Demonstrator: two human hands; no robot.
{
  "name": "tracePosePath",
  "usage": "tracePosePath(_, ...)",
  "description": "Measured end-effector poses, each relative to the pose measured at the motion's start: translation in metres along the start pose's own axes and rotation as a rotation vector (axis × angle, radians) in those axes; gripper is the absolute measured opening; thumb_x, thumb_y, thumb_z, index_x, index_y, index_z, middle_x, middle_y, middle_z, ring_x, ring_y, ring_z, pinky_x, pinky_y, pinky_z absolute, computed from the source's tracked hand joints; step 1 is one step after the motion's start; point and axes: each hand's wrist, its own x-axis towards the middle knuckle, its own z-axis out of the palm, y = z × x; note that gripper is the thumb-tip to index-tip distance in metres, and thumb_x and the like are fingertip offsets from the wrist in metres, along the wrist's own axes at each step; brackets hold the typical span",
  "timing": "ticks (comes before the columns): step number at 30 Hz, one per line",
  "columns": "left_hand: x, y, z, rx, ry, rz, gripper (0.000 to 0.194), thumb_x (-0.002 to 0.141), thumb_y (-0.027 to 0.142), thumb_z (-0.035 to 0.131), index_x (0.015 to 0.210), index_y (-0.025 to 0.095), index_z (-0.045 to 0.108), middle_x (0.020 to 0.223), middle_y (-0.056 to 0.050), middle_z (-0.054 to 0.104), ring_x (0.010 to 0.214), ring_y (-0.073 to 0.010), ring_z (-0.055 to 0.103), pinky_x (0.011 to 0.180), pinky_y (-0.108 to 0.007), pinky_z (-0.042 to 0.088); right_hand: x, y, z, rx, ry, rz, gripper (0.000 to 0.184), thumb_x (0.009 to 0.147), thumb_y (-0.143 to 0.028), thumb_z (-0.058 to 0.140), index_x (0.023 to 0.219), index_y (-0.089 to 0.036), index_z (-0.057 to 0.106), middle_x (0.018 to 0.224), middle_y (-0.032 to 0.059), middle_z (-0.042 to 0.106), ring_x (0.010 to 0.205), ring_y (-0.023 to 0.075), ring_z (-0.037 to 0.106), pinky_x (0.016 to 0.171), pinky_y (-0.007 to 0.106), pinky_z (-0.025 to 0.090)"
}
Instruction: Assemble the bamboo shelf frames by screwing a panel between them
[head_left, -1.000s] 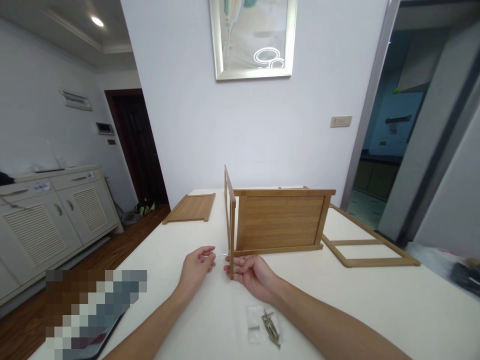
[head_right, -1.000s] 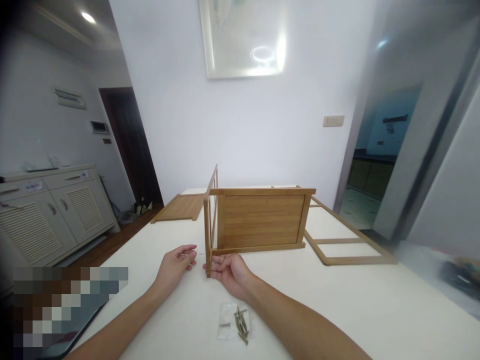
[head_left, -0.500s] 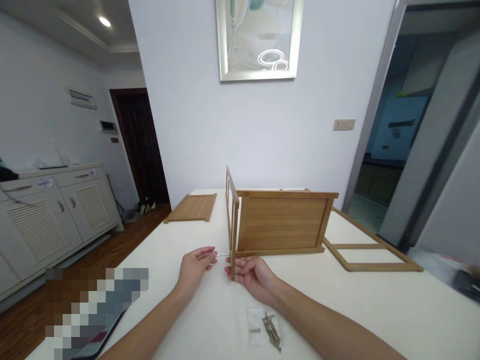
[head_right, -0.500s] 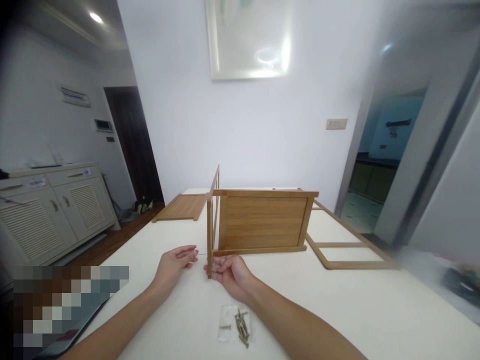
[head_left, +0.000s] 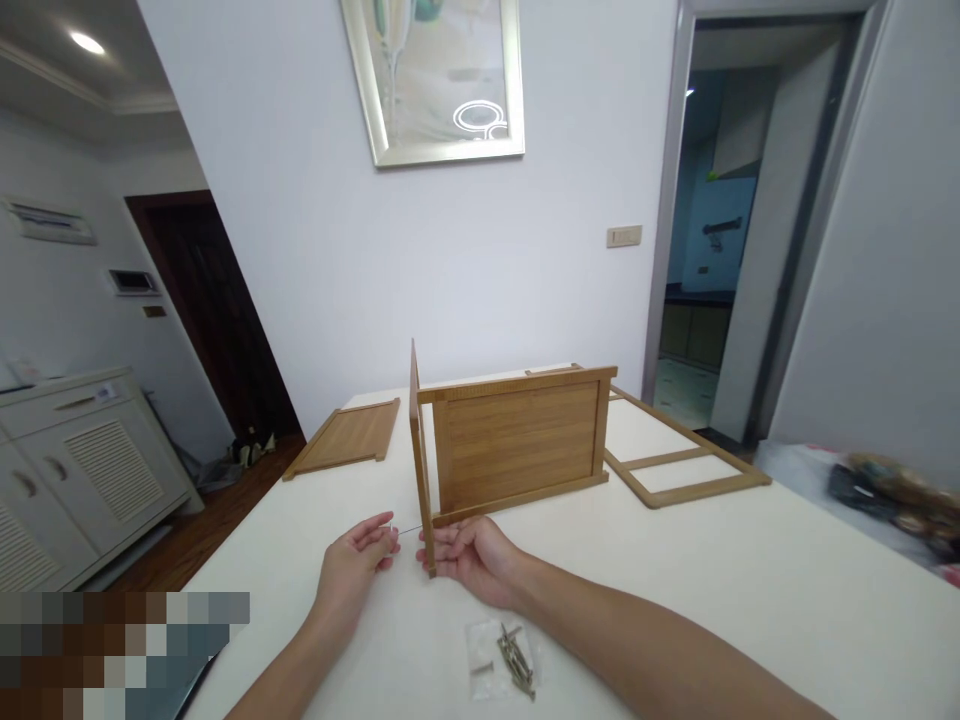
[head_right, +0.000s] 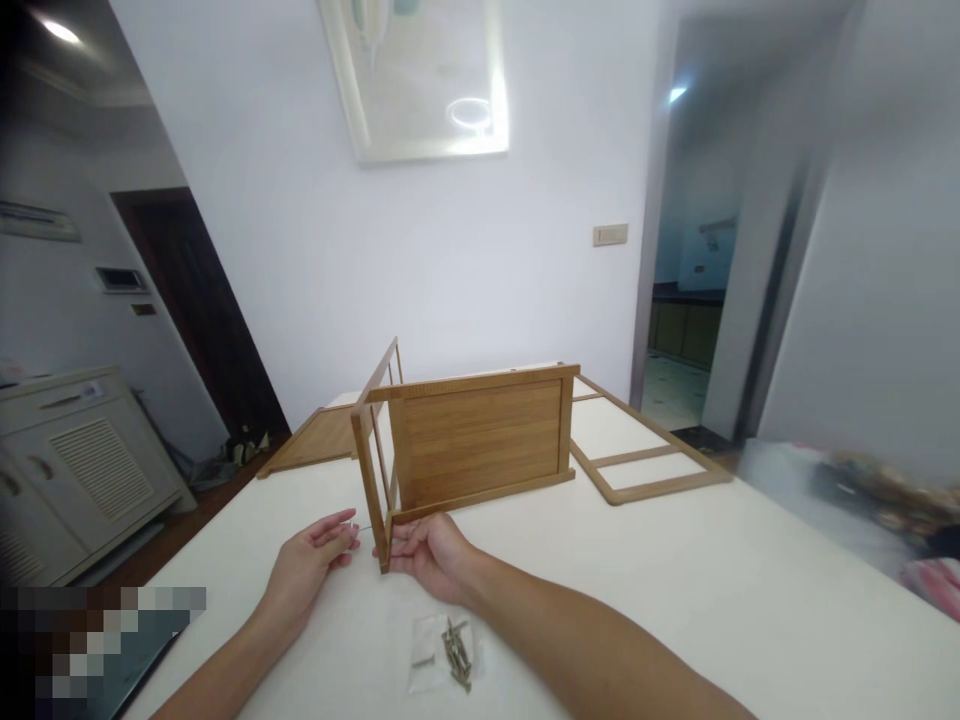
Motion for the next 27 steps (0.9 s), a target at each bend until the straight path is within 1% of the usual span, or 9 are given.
tracePosePath(2, 0.0, -0.0002, 0.0004, 0.014, 0.005, -0.002, 0.064, 0.054, 0.04, 0.086, 0.107, 0.01, 0.068, 0.079, -0.006, 0.072, 0.067, -0.0161, 0.066, 0.059, -0.027, 0.05, -0.0001, 0.0003, -0.0003, -0.001, -0.005, 0.0, 0.039, 0.046, -0.005, 0.049, 0.082, -0.005, 0.066, 0.085, 0.0141, 0.069, 0.075, 0.0192, 0.064, 0.077, 0.033, 0.042)
tracePosePath(6, 0.0007, -0.0011, -0.0003, 0.062, 0.008, 0.009, 0.061, 0.054, 0.045, 0.085, 0.1, 0.008, 0.07, 0.084, -0.01, 0.073, 0.069, -0.0178, 0.066, 0.06, -0.028, 0.05, -0.0006, 0.0001, -0.0001, 0.0, -0.021, 0.0, 0.04, 0.046, -0.005, 0.05, 0.082, -0.005, 0.065, 0.081, 0.0129, 0.068, 0.074, 0.0191, 0.064, 0.075, 0.032, 0.042)
tracePosePath(12, -0.0006, -0.0021, 0.0014, 0.129, 0.008, 0.065, 0.064, 0.056, 0.049, 0.083, 0.103, 0.008, 0.068, 0.079, -0.008, 0.072, 0.068, -0.0178, 0.066, 0.06, -0.028, 0.051, -0.0003, 0.0003, 0.0007, 0.006, -0.034, -0.005, 0.04, 0.046, -0.006, 0.049, 0.083, -0.008, 0.064, 0.076, 0.009, 0.067, 0.074, 0.0189, 0.063, 0.077, 0.033, 0.042)
tracePosePath(17, -0.0019, -0.0016, 0.0042, 0.169, 0.031, 0.123, 0.066, 0.053, 0.055, 0.082, 0.098, 0.009, 0.07, 0.073, -0.007, 0.071, 0.063, -0.0181, 0.065, 0.057, -0.029, 0.05, 0.0021, 0.0028, -0.0007, -0.007, -0.023, -0.028, 0.037, 0.045, -0.004, 0.05, 0.079, -0.009, 0.063, 0.075, 0.0081, 0.066, 0.072, 0.0183, 0.062, 0.075, 0.034, 0.042)
tracePosePath(20, -0.0017, -0.0025, 0.0047, 0.189, 0.033, 0.137, 0.064, 0.053, 0.057, 0.081, 0.096, 0.01, 0.069, 0.074, -0.007, 0.071, 0.064, -0.0189, 0.065, 0.057, -0.029, 0.051, 0.0036, 0.004, -0.0027, -0.012, -0.02, -0.028, 0.036, 0.045, -0.004, 0.05, 0.078, -0.01, 0.063, 0.07, 0.0066, 0.064, 0.07, 0.0182, 0.061, 0.075, 0.035, 0.042)
tracePosePath(23, -0.0013, -0.0044, 0.0048, 0.215, 0.035, 0.155, 0.061, 0.054, 0.057, 0.08, 0.093, 0.013, 0.068, 0.075, -0.007, 0.071, 0.066, -0.0203, 0.066, 0.057, -0.03, 0.051, 0.0044, 0.0041, -0.0043, -0.013, -0.023, -0.013, 0.033, 0.045, -0.004, 0.05, 0.076, -0.01, 0.063, 0.066, 0.0057, 0.062, 0.069, 0.0183, 0.061, 0.075, 0.036, 0.042)
tracePosePath(27, -0.0017, -0.0067, 0.0047, 0.319, 0.041, 0.234, 0.046, 0.061, 0.055, 0.075, 0.082, 0.016, 0.066, 0.068, -0.006, 0.07, 0.067, -0.0215, 0.066, 0.059, -0.03, 0.05, 0.0041, 0.0032, -0.0048, -0.013, -0.025, 0.0, 0.033, 0.045, -0.004, 0.049, 0.074, -0.009, 0.064, 0.066, 0.0065, 0.063, 0.07, 0.018, 0.061, 0.076, 0.034, 0.043)
